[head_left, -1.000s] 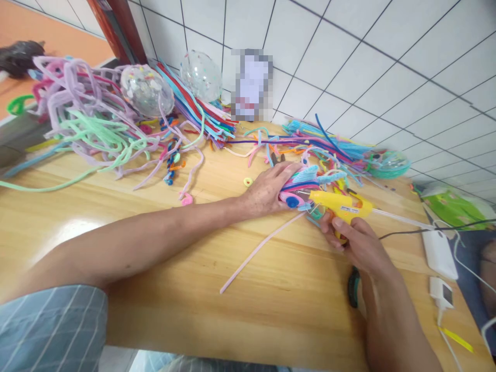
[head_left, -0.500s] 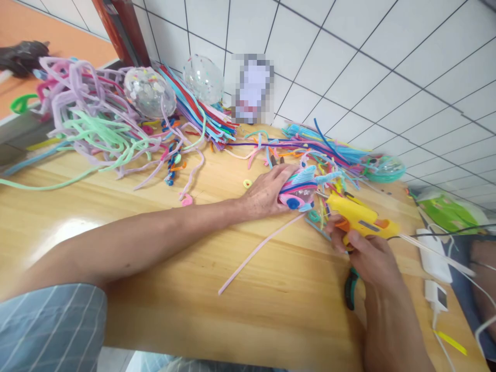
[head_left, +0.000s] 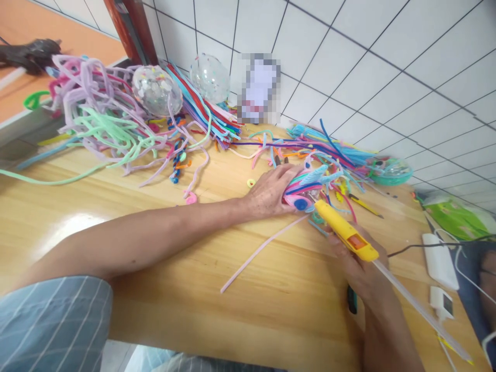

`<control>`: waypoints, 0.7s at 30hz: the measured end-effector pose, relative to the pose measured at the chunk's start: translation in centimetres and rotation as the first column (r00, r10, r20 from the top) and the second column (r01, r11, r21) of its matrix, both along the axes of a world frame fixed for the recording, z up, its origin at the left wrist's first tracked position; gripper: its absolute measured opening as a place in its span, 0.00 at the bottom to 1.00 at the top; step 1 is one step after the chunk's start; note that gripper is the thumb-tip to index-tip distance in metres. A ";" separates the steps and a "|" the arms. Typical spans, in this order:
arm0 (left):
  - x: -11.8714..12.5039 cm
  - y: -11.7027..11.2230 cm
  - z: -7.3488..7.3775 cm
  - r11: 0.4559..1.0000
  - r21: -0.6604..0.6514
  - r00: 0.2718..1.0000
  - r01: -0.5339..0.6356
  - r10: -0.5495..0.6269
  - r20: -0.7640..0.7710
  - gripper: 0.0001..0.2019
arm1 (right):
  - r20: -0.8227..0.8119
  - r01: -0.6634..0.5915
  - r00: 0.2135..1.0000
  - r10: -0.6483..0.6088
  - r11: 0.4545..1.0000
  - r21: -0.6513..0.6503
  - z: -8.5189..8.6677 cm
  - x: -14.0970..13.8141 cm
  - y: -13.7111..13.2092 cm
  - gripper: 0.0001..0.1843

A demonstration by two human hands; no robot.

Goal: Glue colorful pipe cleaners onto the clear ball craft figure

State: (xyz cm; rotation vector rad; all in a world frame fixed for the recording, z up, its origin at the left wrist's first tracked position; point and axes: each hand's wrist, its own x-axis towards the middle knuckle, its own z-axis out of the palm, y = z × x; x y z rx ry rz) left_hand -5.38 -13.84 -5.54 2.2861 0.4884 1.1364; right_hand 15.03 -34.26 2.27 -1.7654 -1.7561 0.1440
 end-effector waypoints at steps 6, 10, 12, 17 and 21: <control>0.0 -0.1 0.0 1.000 0.004 1.000 0.006 -0.006 0.011 0.46 | 0.095 -0.033 0.995 0.030 0.999 0.033 -0.7 0.4 0.0 0.11; 0.1 0.0 -0.1 1.000 -0.002 1.000 0.013 -0.013 0.014 0.47 | 0.113 -0.059 0.992 0.058 0.998 0.007 -0.5 0.1 0.3 0.10; 0.1 0.1 -0.1 1.000 -0.003 1.000 0.018 -0.018 0.015 0.47 | 0.114 -0.057 0.992 0.057 0.998 -0.001 -0.3 -0.1 0.5 0.11; 0.1 0.0 0.1 1.000 -0.025 1.000 0.017 -0.017 0.003 0.49 | 0.124 -0.052 0.991 0.051 0.999 -0.002 0.0 -0.5 0.8 0.11; 0.0 0.0 0.3 0.999 -0.044 1.000 0.025 -0.025 -0.008 0.48 | 0.111 -0.068 0.991 0.069 0.998 -0.014 0.0 -0.4 0.6 0.11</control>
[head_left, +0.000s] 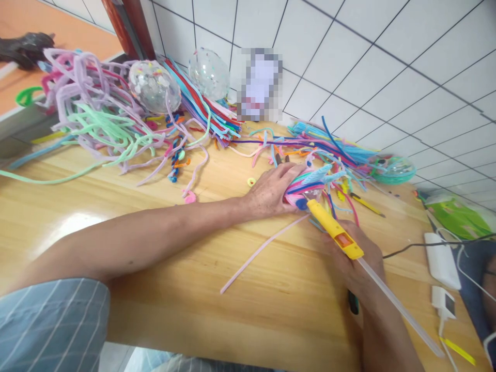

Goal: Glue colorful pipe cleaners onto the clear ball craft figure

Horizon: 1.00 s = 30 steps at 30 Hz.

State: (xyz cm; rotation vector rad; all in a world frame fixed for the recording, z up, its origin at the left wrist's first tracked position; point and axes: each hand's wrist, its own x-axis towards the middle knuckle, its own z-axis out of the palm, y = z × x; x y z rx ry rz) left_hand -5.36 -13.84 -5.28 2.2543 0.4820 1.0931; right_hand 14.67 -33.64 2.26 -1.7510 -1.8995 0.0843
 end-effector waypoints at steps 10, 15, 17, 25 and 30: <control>-0.1 0.0 0.1 1.000 -0.001 1.000 0.007 -0.007 -0.015 0.48 | -0.076 -0.018 0.997 0.017 1.000 0.000 0.3 -0.1 0.1 0.06; 0.0 0.0 0.1 1.000 0.014 1.000 0.005 -0.004 -0.004 0.48 | -0.062 -0.016 0.998 0.015 1.000 -0.023 0.4 0.0 -0.1 0.05; 0.0 0.0 0.1 1.000 0.007 1.000 0.005 -0.005 -0.004 0.48 | -0.055 -0.003 0.998 0.001 0.999 -0.041 0.2 0.2 -0.2 0.05; -0.1 -0.1 0.3 1.000 -0.005 1.000 -0.002 0.002 -0.017 0.48 | -0.028 0.017 0.999 -0.019 0.998 -0.061 0.6 -0.1 -0.2 0.05; -0.1 -0.1 0.2 1.000 -0.006 1.000 0.007 -0.007 -0.011 0.48 | -0.054 0.030 0.998 -0.033 0.998 -0.048 1.3 -0.7 0.1 0.06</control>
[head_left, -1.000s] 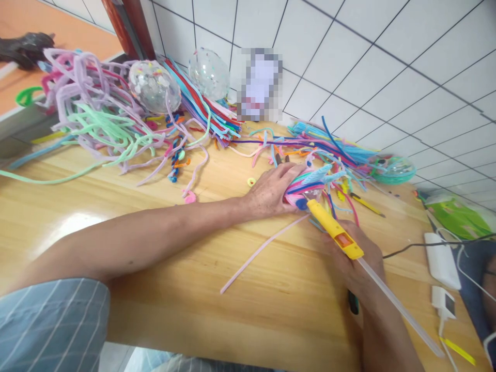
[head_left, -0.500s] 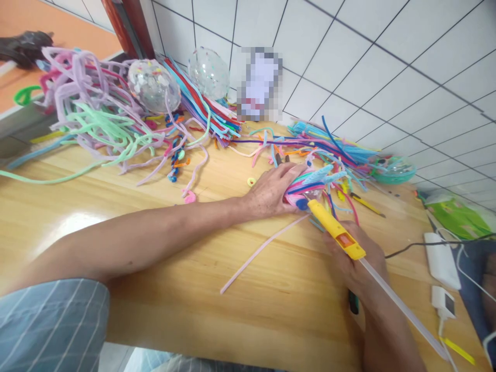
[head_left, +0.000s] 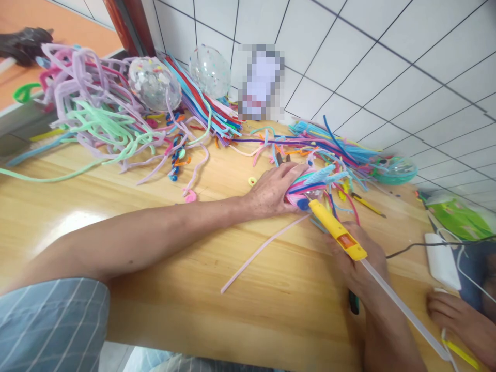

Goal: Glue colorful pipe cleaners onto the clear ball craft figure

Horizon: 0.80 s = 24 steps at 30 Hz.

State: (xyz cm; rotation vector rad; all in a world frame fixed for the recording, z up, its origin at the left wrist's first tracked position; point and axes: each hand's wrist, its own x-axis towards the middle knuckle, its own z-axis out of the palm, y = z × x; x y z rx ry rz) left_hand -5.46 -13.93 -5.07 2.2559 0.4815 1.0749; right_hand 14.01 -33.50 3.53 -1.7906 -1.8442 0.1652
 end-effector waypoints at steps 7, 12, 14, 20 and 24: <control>-0.1 0.0 0.0 1.000 0.007 1.000 -0.002 0.002 -0.006 0.48 | 0.023 -0.035 0.999 0.034 0.999 0.029 -0.2 0.3 0.1 0.04; 0.0 0.0 0.0 1.000 0.005 1.000 -0.010 0.010 -0.003 0.47 | 0.045 -0.013 0.999 0.012 1.000 0.027 -0.6 0.6 -0.1 0.05; 0.0 0.0 -0.1 1.000 0.008 1.000 -0.013 0.013 0.000 0.46 | 0.024 -0.011 1.000 0.011 1.000 0.014 -0.7 0.8 -0.2 0.04; 0.0 0.0 -0.1 1.000 0.015 1.000 -0.007 0.007 0.010 0.46 | 0.022 -0.023 0.999 0.023 1.000 0.006 -0.8 1.1 -0.3 0.03; 0.0 0.1 -0.1 1.000 0.007 1.000 0.000 -0.001 0.015 0.46 | 0.042 -0.010 0.999 0.010 1.000 0.008 -0.9 1.0 -0.4 0.04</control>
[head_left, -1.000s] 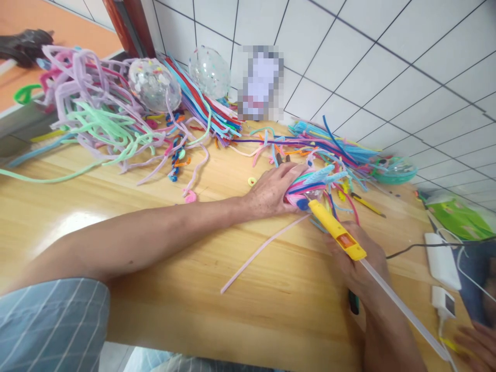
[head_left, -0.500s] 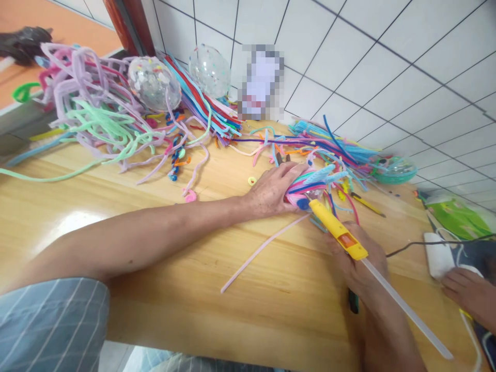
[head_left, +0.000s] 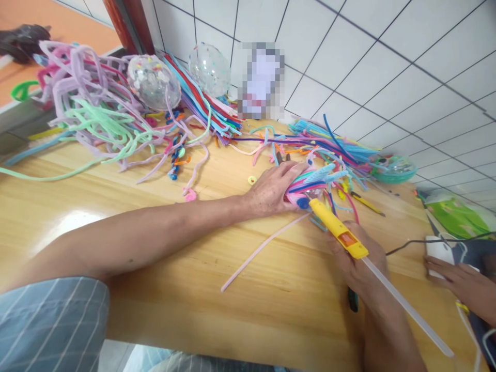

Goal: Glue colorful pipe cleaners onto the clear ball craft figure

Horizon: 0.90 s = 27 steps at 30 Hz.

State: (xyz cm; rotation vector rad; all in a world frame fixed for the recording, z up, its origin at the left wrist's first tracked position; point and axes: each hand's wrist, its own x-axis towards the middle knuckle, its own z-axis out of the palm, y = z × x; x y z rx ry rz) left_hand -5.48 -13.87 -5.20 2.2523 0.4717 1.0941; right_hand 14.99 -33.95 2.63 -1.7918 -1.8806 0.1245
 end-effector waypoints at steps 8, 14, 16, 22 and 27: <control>0.1 0.0 -0.1 1.000 0.015 1.000 -0.008 0.008 0.004 0.46 | -0.010 0.000 1.000 0.000 1.000 0.000 0.0 -0.1 -0.1 0.04; 0.1 0.1 -0.4 0.999 0.044 1.000 -0.008 0.008 0.013 0.46 | -0.010 -0.036 0.999 0.037 0.998 0.051 -0.2 -0.1 0.0 0.03; 0.1 0.2 -0.4 0.999 0.050 1.000 -0.008 0.007 0.014 0.46 | -0.007 -0.041 0.999 0.042 0.996 0.079 -0.1 -0.3 0.2 0.06; 0.1 0.1 -0.3 1.000 0.016 1.000 -0.002 0.002 0.014 0.46 | 0.011 -0.032 0.999 0.031 0.996 0.086 -0.1 -0.4 0.2 0.06; 0.2 0.1 -0.4 1.000 0.013 1.000 -0.003 0.003 0.006 0.46 | 0.028 -0.025 0.999 0.023 0.996 0.086 -0.5 -0.1 0.0 0.07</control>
